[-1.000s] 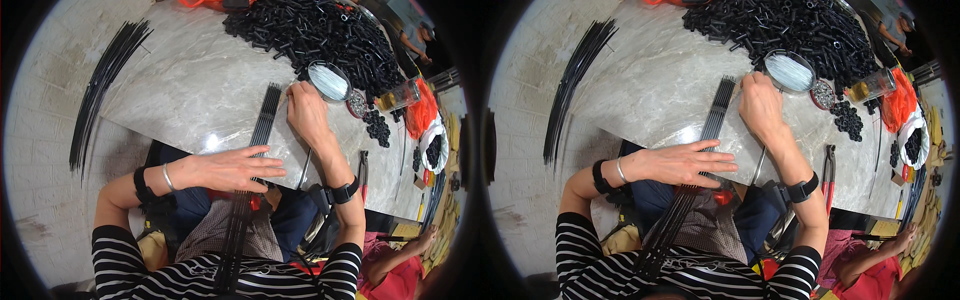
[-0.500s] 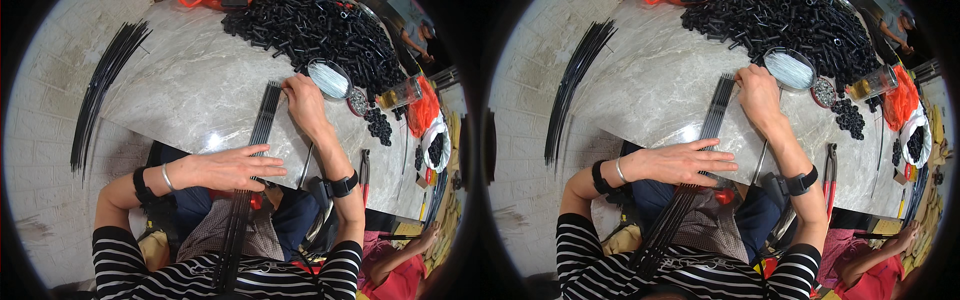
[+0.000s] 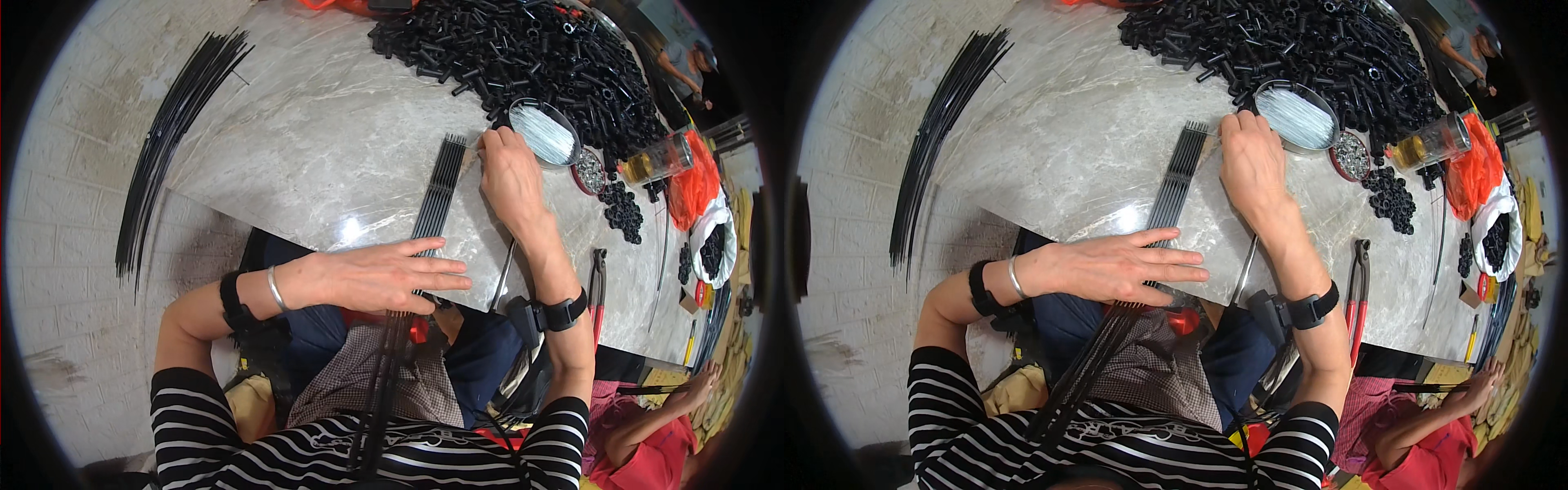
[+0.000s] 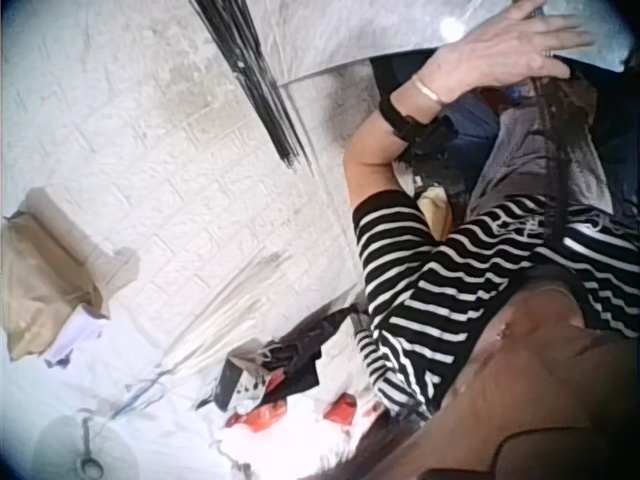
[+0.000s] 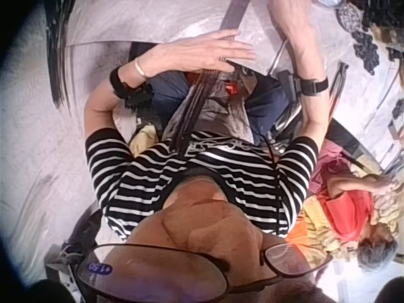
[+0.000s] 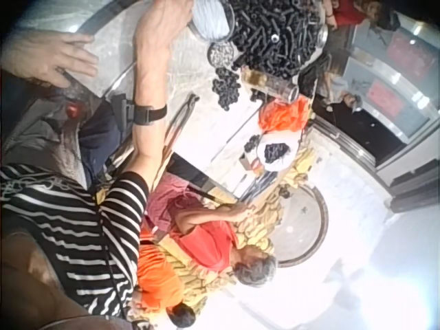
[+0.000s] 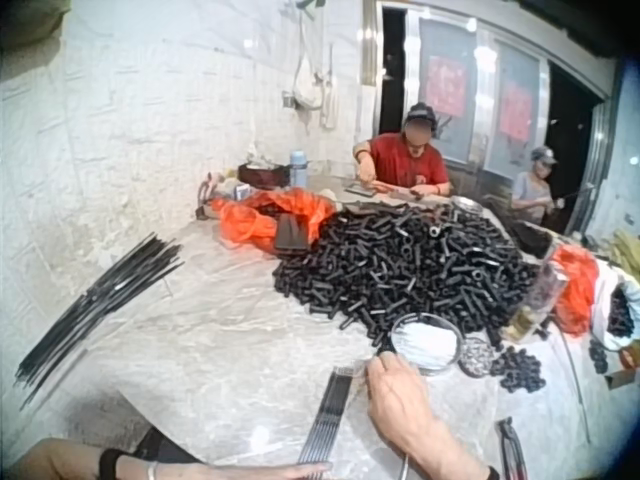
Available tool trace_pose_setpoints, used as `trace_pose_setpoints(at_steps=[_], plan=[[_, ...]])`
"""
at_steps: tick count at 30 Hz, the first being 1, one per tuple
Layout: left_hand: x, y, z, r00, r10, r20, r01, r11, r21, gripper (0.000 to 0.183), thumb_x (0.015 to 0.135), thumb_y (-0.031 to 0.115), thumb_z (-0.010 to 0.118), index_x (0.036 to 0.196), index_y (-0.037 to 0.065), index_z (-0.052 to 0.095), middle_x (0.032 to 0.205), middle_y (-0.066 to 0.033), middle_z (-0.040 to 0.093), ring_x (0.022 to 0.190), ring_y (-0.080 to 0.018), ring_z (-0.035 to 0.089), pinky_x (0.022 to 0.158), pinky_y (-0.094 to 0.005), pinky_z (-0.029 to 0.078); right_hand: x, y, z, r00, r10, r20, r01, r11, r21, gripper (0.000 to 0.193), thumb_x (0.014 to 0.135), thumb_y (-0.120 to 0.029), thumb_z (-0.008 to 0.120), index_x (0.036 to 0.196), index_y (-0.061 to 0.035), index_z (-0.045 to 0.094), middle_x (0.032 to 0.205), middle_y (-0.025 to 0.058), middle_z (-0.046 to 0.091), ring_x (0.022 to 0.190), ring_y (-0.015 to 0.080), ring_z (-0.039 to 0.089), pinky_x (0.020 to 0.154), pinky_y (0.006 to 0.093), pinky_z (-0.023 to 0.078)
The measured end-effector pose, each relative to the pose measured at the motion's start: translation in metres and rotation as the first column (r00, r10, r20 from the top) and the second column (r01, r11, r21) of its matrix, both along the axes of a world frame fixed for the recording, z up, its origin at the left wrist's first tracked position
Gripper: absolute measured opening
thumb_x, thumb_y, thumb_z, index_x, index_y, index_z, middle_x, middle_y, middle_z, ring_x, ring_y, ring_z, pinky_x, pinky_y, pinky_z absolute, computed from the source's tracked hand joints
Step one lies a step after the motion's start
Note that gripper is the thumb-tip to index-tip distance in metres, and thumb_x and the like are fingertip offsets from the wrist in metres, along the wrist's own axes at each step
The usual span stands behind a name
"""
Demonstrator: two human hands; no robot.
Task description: Assembling or repairing umbrella rib components using pliers and plastic joints in a factory setting.
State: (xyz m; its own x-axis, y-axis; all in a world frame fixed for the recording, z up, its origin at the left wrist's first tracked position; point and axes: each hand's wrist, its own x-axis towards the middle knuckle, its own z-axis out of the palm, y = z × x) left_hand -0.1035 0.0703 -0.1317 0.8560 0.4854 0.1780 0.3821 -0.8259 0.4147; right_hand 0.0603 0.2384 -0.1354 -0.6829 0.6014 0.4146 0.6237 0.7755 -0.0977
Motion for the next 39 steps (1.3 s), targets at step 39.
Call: trace_pose_setpoints(at_steps=[39], plan=[[-0.002,-0.006,-0.005,0.999,0.038,-0.013,-0.038,0.999,0.015,0.026,0.078,0.014,0.061,0.104,0.018,0.067,0.149,-0.0049,0.031,0.139,-0.022,0.027,0.114,-0.0511,0.02,0.007,0.009,0.017,0.942,-0.053,-0.332,0.01,0.991,-0.131,0.008,0.08,-0.009,0.062,0.086,-0.0037,0.064,0.083,0.014,0.06,0.08,0.0343,0.059,0.07,0.0431,0.047]])
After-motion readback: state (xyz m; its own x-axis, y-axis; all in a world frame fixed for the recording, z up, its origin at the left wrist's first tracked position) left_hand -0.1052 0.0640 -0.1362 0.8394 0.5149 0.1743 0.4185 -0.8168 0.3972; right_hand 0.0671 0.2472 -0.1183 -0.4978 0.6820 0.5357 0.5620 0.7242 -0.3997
